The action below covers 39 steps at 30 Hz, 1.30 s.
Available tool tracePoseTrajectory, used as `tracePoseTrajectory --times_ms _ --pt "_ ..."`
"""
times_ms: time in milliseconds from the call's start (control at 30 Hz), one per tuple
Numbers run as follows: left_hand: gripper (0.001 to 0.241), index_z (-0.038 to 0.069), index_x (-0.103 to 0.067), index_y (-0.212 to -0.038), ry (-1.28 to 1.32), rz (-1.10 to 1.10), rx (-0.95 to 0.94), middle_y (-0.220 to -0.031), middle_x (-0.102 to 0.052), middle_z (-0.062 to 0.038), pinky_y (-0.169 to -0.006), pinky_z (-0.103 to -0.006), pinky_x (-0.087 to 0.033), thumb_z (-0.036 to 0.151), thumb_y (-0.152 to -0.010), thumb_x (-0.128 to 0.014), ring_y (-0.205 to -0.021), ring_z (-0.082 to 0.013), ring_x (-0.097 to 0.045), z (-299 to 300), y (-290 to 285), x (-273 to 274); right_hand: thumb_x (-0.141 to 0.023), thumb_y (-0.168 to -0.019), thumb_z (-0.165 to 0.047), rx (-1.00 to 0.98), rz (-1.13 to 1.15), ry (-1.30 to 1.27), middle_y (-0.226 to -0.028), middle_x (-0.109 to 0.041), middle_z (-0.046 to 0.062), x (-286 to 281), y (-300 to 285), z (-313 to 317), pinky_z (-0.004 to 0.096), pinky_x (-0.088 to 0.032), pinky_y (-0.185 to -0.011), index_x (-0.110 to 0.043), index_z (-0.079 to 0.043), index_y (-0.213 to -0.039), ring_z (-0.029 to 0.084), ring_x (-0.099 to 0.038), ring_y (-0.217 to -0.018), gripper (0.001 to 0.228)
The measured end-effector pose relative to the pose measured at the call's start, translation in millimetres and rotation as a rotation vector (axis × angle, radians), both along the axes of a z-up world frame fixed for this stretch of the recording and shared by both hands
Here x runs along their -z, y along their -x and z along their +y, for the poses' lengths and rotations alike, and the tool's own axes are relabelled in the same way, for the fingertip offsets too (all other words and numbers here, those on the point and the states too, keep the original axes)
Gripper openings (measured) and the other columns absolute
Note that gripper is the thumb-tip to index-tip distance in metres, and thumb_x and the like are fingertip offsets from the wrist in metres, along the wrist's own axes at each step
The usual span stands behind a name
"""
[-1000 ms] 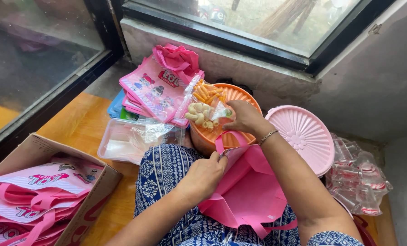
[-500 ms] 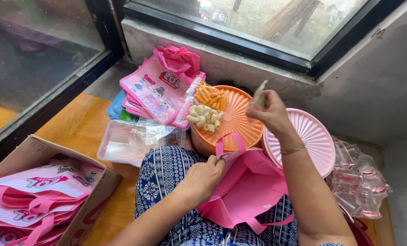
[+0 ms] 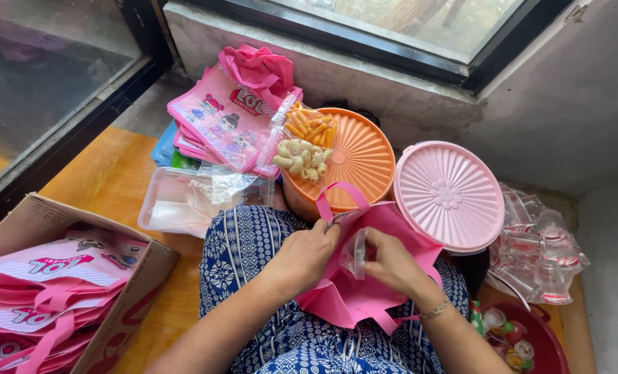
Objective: The person is packing small snack items into pink gift bags and using a feather duster to clean the area.
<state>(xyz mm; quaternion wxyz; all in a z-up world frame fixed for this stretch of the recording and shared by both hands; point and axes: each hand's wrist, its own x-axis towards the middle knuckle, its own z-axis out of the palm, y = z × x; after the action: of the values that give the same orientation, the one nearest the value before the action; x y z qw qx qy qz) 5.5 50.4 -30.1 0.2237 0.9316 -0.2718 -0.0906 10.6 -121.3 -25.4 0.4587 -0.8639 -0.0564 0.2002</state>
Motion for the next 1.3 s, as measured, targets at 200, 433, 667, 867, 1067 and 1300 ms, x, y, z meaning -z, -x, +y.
tracePoseTrajectory --times_ms 200,433,667,867,1067,1300 --pt "0.050 -0.001 -0.045 -0.110 -0.039 -0.033 0.002 -0.088 -0.050 -0.013 -0.055 -0.0429 -0.051 -0.010 -0.061 -0.052 -0.060 -0.0367 -0.061 -4.8 -0.2 13.8 -0.067 -0.056 -0.010 -0.108 -0.169 0.172 -0.083 -0.061 0.016 62.1 -8.3 -15.0 0.042 -0.048 -0.072 -0.055 -0.006 -0.096 0.034 -0.059 -0.085 0.042" --pt "0.053 -0.001 -0.043 -0.113 -0.042 -0.039 -0.013 -0.090 -0.050 -0.013 -0.056 -0.0437 -0.051 -0.011 -0.061 -0.048 -0.062 -0.0372 -0.061 -1.3 -2.8 13.0 -0.058 -0.056 -0.007 -0.231 -0.035 0.378 -0.093 -0.060 0.020 62.8 2.0 -63.3 0.046 -0.043 -0.082 -0.051 -0.007 -0.104 0.040 -0.055 -0.093 0.048" --pt "0.052 -0.003 -0.045 -0.110 -0.025 -0.054 0.023 -0.087 -0.051 -0.013 -0.053 -0.0413 -0.052 -0.011 -0.060 -0.052 -0.059 -0.0344 -0.062 -9.1 1.3 12.9 -0.059 -0.067 -0.048 -0.152 0.055 0.564 -0.107 -0.055 0.015 20.4 14.5 -24.7 0.045 -0.047 -0.080 -0.051 -0.015 -0.108 0.037 -0.054 -0.098 0.054" --pt "0.044 -0.003 -0.042 -0.110 -0.017 -0.023 0.015 -0.087 -0.048 -0.015 -0.050 -0.0460 -0.047 -0.008 -0.067 -0.047 -0.059 -0.0382 -0.058 -2.2 4.0 3.9 -0.055 -0.073 -0.032 -0.305 -0.096 0.974 -0.102 -0.049 0.012 103.5 3.2 -29.5 0.043 -0.049 -0.068 -0.043 -0.019 -0.113 0.035 -0.053 -0.091 0.044" --pt "0.047 -0.003 -0.046 -0.107 -0.022 -0.044 0.003 -0.087 -0.051 -0.014 -0.052 -0.0419 -0.051 -0.011 -0.061 -0.052 -0.058 -0.0352 -0.061 3.5 0.9 3.7 -0.050 -0.075 -0.028 -0.394 -0.089 1.016 -0.098 -0.053 0.014 100.3 -4.7 -27.4 0.043 -0.050 -0.068 -0.045 -0.013 -0.112 0.035 -0.058 -0.087 0.040" --pt "0.046 -0.002 -0.046 -0.105 -0.024 -0.054 0.016 -0.085 -0.050 -0.012 -0.051 -0.0414 -0.051 -0.011 -0.061 -0.052 -0.056 -0.0349 -0.061 -0.9 1.6 11.0 -0.044 -0.077 -0.051 -0.265 0.000 0.927 -0.091 -0.057 0.023 64.0 -0.6 12.3 0.047 -0.048 -0.070 -0.039 -0.005 -0.118 0.040 -0.059 -0.086 0.062"
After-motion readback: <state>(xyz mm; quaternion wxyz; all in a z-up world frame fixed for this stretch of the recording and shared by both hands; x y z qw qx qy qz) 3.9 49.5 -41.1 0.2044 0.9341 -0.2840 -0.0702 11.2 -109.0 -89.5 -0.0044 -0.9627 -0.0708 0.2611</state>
